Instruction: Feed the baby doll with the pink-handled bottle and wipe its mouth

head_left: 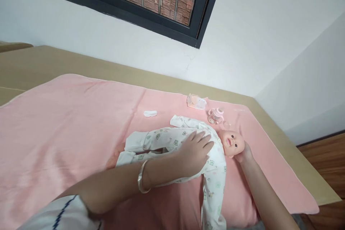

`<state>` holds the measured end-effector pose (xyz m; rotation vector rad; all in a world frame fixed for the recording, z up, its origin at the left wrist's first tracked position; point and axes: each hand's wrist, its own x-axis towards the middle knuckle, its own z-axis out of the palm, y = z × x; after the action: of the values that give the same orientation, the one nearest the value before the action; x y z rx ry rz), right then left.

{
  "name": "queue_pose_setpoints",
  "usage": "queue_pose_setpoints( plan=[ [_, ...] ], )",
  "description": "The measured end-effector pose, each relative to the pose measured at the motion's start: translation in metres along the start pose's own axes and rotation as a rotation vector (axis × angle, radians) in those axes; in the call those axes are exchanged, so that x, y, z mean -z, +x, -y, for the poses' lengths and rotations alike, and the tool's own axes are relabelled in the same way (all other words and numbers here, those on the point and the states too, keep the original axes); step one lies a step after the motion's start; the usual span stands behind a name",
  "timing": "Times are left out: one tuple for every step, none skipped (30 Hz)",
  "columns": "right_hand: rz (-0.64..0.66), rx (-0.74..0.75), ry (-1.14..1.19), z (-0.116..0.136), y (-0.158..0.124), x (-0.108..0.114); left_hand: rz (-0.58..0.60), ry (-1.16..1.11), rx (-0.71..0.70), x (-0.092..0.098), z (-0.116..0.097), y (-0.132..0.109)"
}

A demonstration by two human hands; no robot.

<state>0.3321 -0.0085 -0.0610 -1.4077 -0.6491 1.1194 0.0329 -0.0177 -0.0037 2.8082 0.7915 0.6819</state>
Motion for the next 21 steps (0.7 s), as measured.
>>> queue_pose_setpoints(
  plan=[
    [-0.042, -0.019, 0.029, 0.004, 0.001, 0.000, -0.035, 0.028, -0.013, 0.000, 0.004, -0.012],
    [-0.104, -0.030, 0.072, 0.009, 0.001, -0.002, -0.059, 0.045, -0.020, 0.000, 0.008, -0.022],
    [-0.180, -0.023, 0.119, 0.015, 0.000, -0.004, -0.075, 0.054, -0.022, 0.000, 0.012, -0.030],
    [-0.252, 0.008, 0.157, 0.021, -0.001, -0.007, -0.079, 0.053, -0.020, 0.001, 0.017, -0.037],
    [-0.307, 0.052, 0.177, 0.027, -0.003, -0.010, -0.076, 0.046, -0.018, 0.001, 0.021, -0.042],
    [-0.332, 0.100, 0.171, 0.032, -0.004, -0.013, -0.073, 0.038, -0.019, 0.002, 0.024, -0.046],
    [-0.324, 0.138, 0.140, 0.035, -0.005, -0.015, -0.068, 0.031, -0.020, 0.003, 0.027, -0.047],
    [-0.303, 0.149, 0.106, 0.037, -0.006, -0.017, -0.064, 0.026, -0.021, 0.003, 0.028, -0.048],
    [-0.279, 0.131, 0.087, 0.037, -0.006, -0.018, -0.061, 0.023, -0.021, 0.004, 0.029, -0.048],
    [-0.261, 0.094, 0.089, 0.036, -0.005, -0.018, -0.056, 0.020, -0.022, 0.004, 0.029, -0.048],
    [-0.253, 0.047, 0.108, 0.034, -0.005, -0.017, -0.051, 0.017, -0.021, 0.004, 0.029, -0.047],
    [-0.246, 0.002, 0.134, 0.031, -0.004, -0.016, -0.049, 0.015, -0.021, 0.004, 0.028, -0.047],
    [-0.242, -0.037, 0.160, 0.028, -0.003, -0.014, -0.049, 0.013, -0.024, 0.004, 0.028, -0.046],
    [-0.237, -0.069, 0.181, 0.026, -0.002, -0.012, -0.051, 0.011, -0.027, 0.004, 0.028, -0.046],
    [-0.234, -0.094, 0.196, 0.025, -0.002, -0.010, -0.054, 0.010, -0.030, 0.004, 0.027, -0.046],
    [-0.236, -0.112, 0.207, 0.024, -0.002, -0.009, -0.058, 0.012, -0.033, 0.004, 0.027, -0.046],
    [-0.242, -0.123, 0.213, 0.025, -0.002, -0.008, -0.062, 0.015, -0.035, 0.003, 0.027, -0.046],
    [-0.254, -0.126, 0.214, 0.027, -0.002, -0.008, -0.064, 0.019, -0.035, 0.003, 0.027, -0.046],
    [-0.271, -0.120, 0.213, 0.029, -0.002, -0.009, -0.066, 0.024, -0.036, 0.003, 0.027, -0.046],
    [-0.289, -0.103, 0.212, 0.032, -0.001, -0.010, -0.069, 0.030, -0.037, 0.003, 0.027, -0.046],
    [-0.306, -0.080, 0.212, 0.036, 0.000, -0.011, -0.071, 0.036, -0.038, 0.003, 0.027, -0.046]
  ],
)
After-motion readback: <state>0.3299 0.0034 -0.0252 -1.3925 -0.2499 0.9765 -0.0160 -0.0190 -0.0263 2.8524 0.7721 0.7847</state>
